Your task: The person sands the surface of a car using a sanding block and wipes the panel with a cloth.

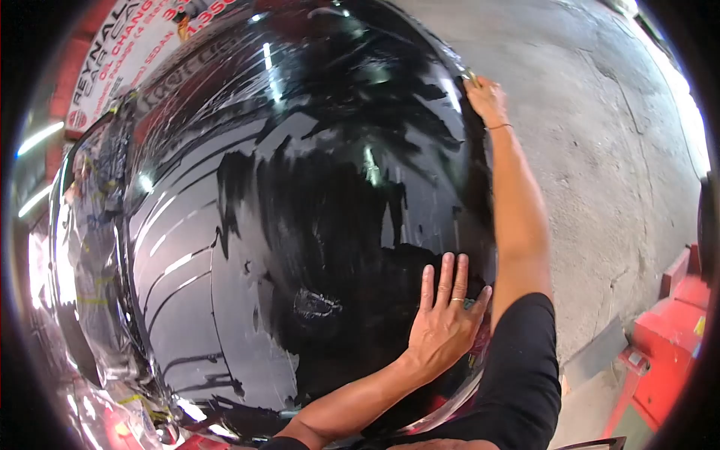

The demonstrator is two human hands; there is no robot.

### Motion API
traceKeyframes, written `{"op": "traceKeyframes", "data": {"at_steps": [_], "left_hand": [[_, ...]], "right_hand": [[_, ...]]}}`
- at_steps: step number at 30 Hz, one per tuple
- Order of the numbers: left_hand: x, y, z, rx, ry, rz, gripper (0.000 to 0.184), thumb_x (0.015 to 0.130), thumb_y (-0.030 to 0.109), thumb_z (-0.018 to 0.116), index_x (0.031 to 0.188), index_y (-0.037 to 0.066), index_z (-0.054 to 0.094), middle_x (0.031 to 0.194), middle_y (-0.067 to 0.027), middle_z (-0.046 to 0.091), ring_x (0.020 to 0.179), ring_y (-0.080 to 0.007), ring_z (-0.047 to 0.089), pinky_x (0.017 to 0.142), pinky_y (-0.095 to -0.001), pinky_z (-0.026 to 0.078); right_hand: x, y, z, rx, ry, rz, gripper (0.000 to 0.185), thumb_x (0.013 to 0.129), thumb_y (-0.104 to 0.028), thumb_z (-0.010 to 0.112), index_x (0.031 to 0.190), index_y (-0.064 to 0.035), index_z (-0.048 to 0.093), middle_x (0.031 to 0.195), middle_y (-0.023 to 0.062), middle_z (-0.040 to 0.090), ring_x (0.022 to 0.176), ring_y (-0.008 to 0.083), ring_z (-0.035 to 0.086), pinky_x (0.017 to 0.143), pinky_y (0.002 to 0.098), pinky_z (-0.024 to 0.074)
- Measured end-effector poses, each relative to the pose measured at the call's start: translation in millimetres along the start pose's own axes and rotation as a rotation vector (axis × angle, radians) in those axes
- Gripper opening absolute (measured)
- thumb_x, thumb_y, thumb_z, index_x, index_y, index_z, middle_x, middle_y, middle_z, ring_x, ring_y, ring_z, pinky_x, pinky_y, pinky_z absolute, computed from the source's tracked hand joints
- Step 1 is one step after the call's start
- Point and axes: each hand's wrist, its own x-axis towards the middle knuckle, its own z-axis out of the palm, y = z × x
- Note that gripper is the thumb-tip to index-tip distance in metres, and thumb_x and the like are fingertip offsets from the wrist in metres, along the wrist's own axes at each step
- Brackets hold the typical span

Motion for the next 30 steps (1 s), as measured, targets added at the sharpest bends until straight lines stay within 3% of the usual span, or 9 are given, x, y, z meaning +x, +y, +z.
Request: {"op": "traceKeyframes", "data": {"at_steps": [1,4,8,14,16,19,25,29,30], "left_hand": [[-1.2,-2.9,6.3,0.037,0.026,0.022,0.038,0.091,0.028,0.063,0.126,0.017,0.071,0.156,-0.0362,0.031,0.149,-0.0508,0.025,0.12,-0.0647,0.017],[1.5,-3.6,3.0,0.022,0.044,0.004,0.039,0.089,0.024,0.063,0.126,0.016,0.072,0.156,-0.0358,0.032,0.149,-0.0503,0.025,0.12,-0.0636,0.017],[-3.3,-3.4,9.1,0.038,0.085,0.023,0.04,0.086,0.023,0.064,0.125,0.016,0.072,0.156,-0.0352,0.033,0.149,-0.0493,0.026,0.121,-0.0624,0.015],[-3.9,-4.6,12.8,0.061,0.113,0.063,0.042,0.084,0.024,0.072,0.125,0.018,0.072,0.154,-0.0347,0.036,0.148,-0.0507,0.027,0.121,-0.0634,0.013],[-4.4,-6.3,16.5,0.12,0.14,0.087,0.04,0.087,0.028,0.069,0.126,0.02,0.071,0.153,-0.0352,0.037,0.147,-0.0516,0.028,0.121,-0.0637,0.014],[-5.0,-6.9,20.9,0.178,0.165,0.121,0.039,0.089,0.031,0.067,0.127,0.023,0.071,0.151,-0.0359,0.039,0.145,-0.0535,0.029,0.12,-0.0638,0.015],[-3.5,-9.8,24.7,0.235,0.16,0.134,0.038,0.094,0.036,0.063,0.13,0.025,0.069,0.154,-0.0332,0.038,0.148,-0.0494,0.029,0.122,-0.0617,0.014],[-6.0,-17.3,29.0,0.334,0.174,0.195,0.045,0.096,0.041,0.06,0.139,0.027,0.061,0.154,-0.0286,0.041,0.146,-0.0477,0.033,0.119,-0.0623,0.022],[-2.6,-27.5,29.9,0.334,0.124,0.292,0.045,0.097,0.041,0.058,0.139,0.026,0.06,0.154,-0.0256,0.043,0.145,-0.0453,0.035,0.118,-0.0632,0.024]], "right_hand": [[-4.7,7.2,-0.4,0.01,0.009,-0.03,0.04,0.09,-0.047,0.063,0.104,-0.011,0.073,0.101,0.0244,0.07,0.101,0.0457,0.065,0.086,0.0489,0.0519],[-62.6,26.6,-19.0,0.08,0.062,-0.154,0.041,0.092,-0.045,0.064,0.097,-0.005,0.069,0.092,0.0255,0.069,0.09,0.0467,0.064,0.079,0.0503,0.0495],[-188.9,35.0,-65.4,0.077,0.063,-0.074,0.034,0.096,-0.035,0.066,0.097,-0.0016,0.067,0.092,0.0255,0.067,0.087,0.0468,0.063,0.076,0.0509,0.0484],[-358.9,48.9,-119.3,0.066,0.091,0.04,0.029,0.095,-0.024,0.068,0.11,0.0008,0.07,0.108,0.0246,0.069,0.099,0.0433,0.066,0.087,0.0471,0.0513],[-414.9,43.4,-133.8,0.122,0.144,0.062,0.034,0.094,-0.019,0.068,0.122,-0.0004,0.069,0.121,0.025,0.067,0.111,0.0428,0.064,0.097,0.0454,0.0496],[-490.4,40.0,-149.7,0.122,0.152,0.099,0.037,0.093,-0.014,0.069,0.128,-0.0015,0.067,0.128,0.0271,0.063,0.118,0.0434,0.06,0.101,0.0454,0.0472],[-596.7,22.0,-168.2,0.17,0.186,0.134,0.037,0.093,-0.009,0.068,0.129,0.0009,0.066,0.129,0.0284,0.062,0.123,0.0431,0.056,0.103,0.047,0.046],[-668.8,4.9,-191.6,0.156,0.135,0.198,0.037,0.095,-0.009,0.066,0.13,0.0015,0.064,0.13,0.0277,0.062,0.125,0.0426,0.056,0.104,0.045,0.0454],[-686.4,0.8,-194.6,0.167,0.197,0.236,0.035,0.096,-0.008,0.065,0.13,0.0017,0.065,0.132,0.0241,0.063,0.126,0.0386,0.057,0.105,0.0425,0.046]]}}
